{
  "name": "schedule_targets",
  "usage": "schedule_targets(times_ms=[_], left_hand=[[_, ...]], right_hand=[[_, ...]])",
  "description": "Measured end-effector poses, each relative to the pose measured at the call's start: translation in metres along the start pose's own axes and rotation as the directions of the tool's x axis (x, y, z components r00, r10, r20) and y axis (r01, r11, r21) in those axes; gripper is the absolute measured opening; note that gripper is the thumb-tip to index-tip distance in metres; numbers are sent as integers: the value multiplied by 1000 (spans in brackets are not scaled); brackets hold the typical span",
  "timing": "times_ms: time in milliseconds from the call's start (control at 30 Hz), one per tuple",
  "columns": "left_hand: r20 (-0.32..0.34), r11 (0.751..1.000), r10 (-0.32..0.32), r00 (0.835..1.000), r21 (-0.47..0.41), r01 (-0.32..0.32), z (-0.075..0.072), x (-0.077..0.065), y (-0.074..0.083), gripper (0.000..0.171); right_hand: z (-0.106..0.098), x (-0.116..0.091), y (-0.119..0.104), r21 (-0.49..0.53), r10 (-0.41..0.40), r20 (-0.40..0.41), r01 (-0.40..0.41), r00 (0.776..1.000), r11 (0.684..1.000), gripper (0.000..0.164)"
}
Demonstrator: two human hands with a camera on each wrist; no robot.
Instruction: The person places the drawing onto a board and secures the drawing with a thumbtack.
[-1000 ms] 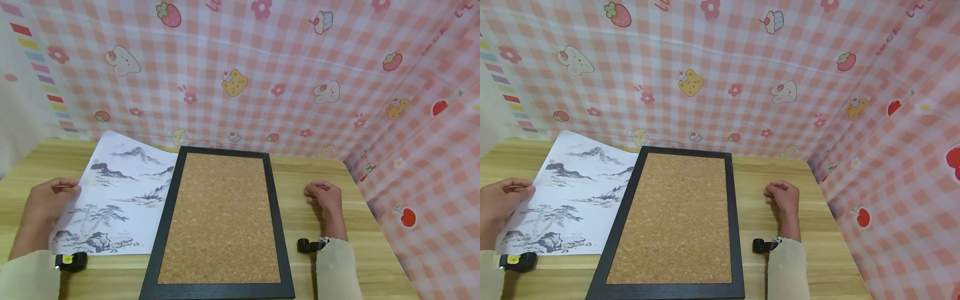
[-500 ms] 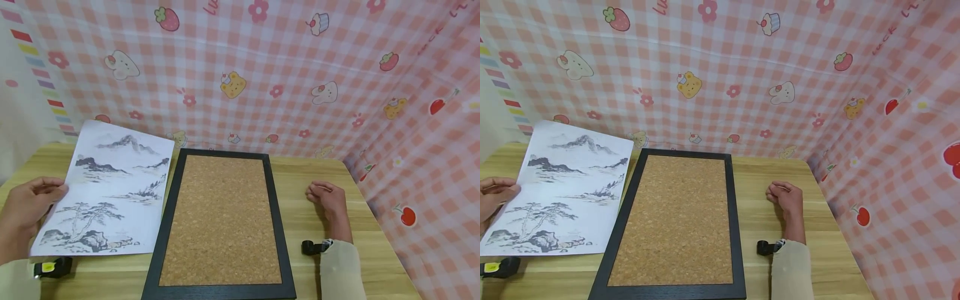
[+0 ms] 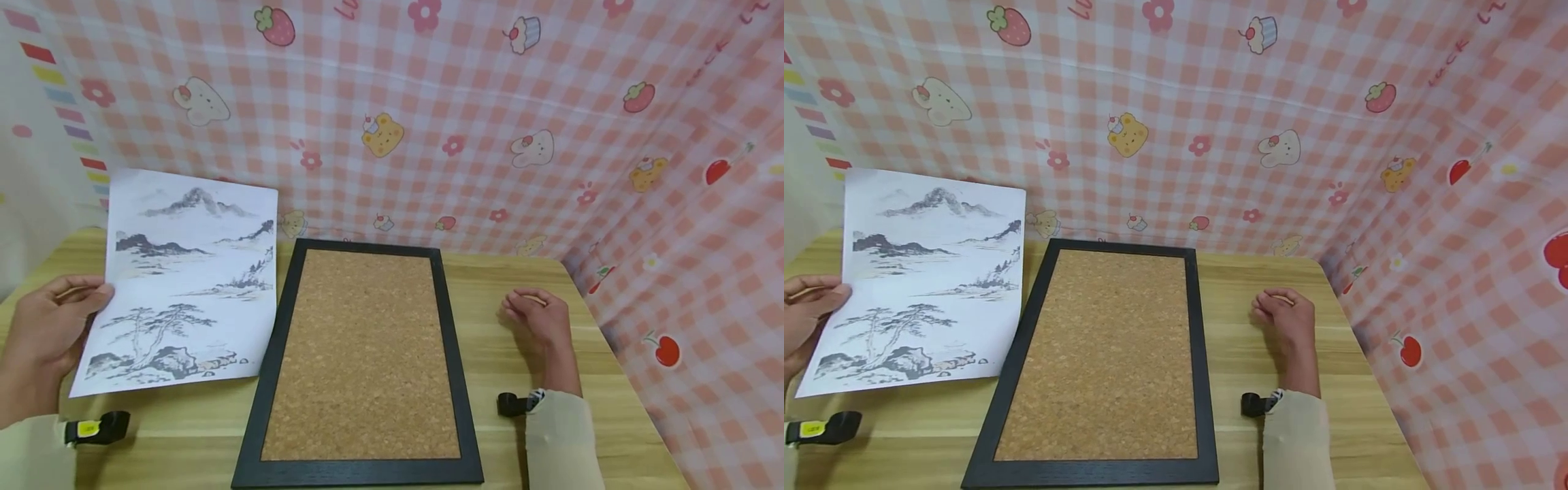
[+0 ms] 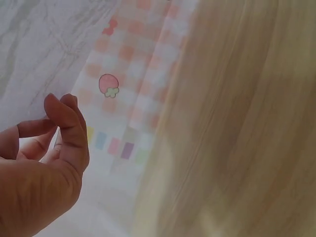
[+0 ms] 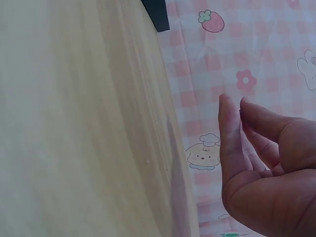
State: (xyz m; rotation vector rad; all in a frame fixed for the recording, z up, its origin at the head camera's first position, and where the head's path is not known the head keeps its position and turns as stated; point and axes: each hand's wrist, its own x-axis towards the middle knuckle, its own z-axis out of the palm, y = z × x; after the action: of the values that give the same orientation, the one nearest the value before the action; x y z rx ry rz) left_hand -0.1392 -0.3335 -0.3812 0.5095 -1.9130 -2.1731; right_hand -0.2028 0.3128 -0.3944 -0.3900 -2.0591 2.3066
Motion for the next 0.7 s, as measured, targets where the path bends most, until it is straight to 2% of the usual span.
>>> schedule_targets(times_ms=[133,233,300,533,700], left_hand=[[89,996,10,996,-87,-2,5,-1,3,14],[171,987,16,985,-158,11,9,-2,4,14],[220,983,8,975,-183,34,13,-3,3,14],[399,955,3,917,-273,115,28,-2,-6,16],[461,965,8,887,-236,114,40,-1,-8,20]], right_hand=[[3,-2,-4,-4,-16,-2,16,1000,1000,17],[5,-2,-5,-8,-27,-3,27,1000,1000,23],[5,-2,-4,-8,-29,-8,29,1000,1000,21],[7,-1,-5,-19,-41,-17,41,999,999,13],[9,1,-10,-9,-74,-21,74,997,997,10]])
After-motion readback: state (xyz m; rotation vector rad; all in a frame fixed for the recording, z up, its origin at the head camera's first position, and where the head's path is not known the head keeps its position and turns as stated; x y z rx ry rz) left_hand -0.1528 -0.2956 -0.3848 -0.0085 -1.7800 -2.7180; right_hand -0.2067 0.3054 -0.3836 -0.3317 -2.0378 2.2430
